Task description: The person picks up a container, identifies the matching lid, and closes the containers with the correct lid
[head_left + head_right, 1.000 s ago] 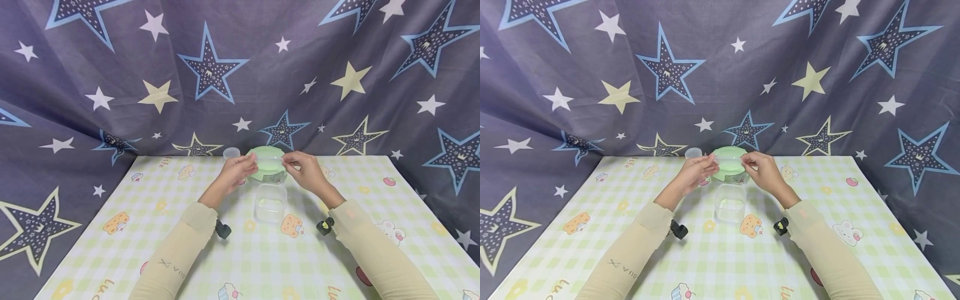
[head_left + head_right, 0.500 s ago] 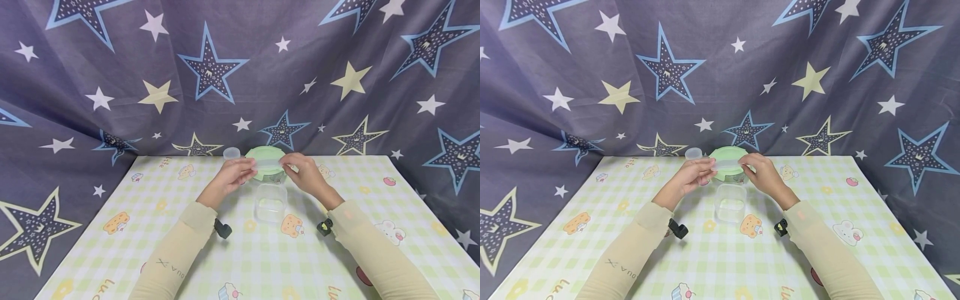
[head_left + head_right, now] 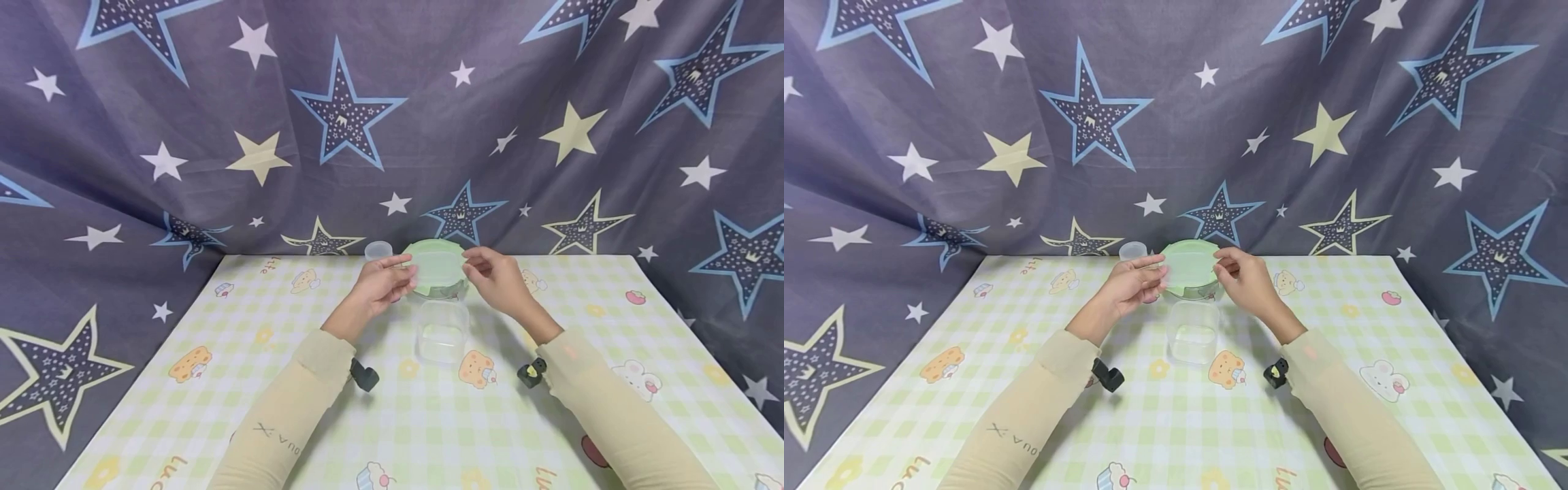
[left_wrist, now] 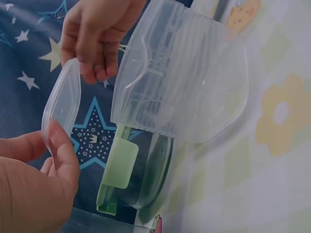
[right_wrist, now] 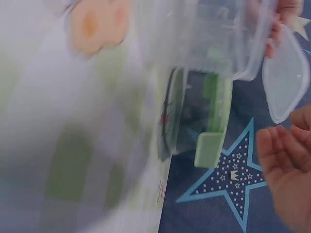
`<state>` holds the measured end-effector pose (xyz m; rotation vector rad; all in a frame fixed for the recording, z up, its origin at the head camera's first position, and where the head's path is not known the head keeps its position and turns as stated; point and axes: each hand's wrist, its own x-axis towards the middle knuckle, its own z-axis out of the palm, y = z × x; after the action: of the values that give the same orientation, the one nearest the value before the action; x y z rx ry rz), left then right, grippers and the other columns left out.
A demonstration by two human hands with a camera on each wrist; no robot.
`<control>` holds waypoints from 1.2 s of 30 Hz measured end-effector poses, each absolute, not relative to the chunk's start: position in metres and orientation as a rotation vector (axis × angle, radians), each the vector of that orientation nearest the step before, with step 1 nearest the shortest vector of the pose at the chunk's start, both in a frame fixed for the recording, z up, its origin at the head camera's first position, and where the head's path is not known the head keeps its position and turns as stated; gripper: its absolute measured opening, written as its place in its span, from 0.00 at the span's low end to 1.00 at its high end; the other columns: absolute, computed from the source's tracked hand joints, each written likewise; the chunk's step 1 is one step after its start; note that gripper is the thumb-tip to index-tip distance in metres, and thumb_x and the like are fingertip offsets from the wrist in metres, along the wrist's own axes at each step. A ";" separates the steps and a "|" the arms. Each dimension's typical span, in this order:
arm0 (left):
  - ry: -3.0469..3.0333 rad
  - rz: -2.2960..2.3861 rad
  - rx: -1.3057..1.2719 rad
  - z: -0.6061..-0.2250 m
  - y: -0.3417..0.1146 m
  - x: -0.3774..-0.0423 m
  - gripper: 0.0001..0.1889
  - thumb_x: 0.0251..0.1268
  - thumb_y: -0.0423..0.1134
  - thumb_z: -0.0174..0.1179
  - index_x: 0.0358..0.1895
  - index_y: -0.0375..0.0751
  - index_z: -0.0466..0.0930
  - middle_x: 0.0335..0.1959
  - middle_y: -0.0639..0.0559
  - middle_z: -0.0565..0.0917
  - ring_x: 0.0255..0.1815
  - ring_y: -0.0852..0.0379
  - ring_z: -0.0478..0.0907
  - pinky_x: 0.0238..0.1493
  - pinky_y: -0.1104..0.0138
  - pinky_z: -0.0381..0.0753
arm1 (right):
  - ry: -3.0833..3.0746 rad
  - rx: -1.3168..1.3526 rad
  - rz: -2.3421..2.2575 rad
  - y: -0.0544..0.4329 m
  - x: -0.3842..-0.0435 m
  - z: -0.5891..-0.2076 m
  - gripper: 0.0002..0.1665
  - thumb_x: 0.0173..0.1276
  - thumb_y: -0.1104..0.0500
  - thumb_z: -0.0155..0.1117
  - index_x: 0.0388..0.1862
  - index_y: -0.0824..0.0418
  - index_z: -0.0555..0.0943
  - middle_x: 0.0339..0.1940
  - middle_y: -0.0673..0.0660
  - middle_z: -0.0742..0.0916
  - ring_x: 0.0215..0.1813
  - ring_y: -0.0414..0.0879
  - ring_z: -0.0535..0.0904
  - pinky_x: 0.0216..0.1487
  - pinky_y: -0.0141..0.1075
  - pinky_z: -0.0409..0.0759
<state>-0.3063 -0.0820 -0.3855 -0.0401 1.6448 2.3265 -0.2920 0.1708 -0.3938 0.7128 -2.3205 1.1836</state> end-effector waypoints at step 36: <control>2.144 1.979 0.084 -0.408 -0.074 -0.288 0.16 0.67 0.26 0.64 0.57 0.30 0.81 0.39 0.45 0.84 0.27 0.59 0.82 0.36 0.67 0.89 | -2.623 0.227 1.987 0.163 -0.267 -0.387 0.22 0.73 0.70 0.60 0.63 0.76 0.73 0.39 0.61 0.82 0.34 0.43 0.82 0.41 0.34 0.88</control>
<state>-0.2877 -0.0736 -0.4079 0.0845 2.1444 1.9793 -0.2673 0.1633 -0.3873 0.2268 -2.6234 1.9868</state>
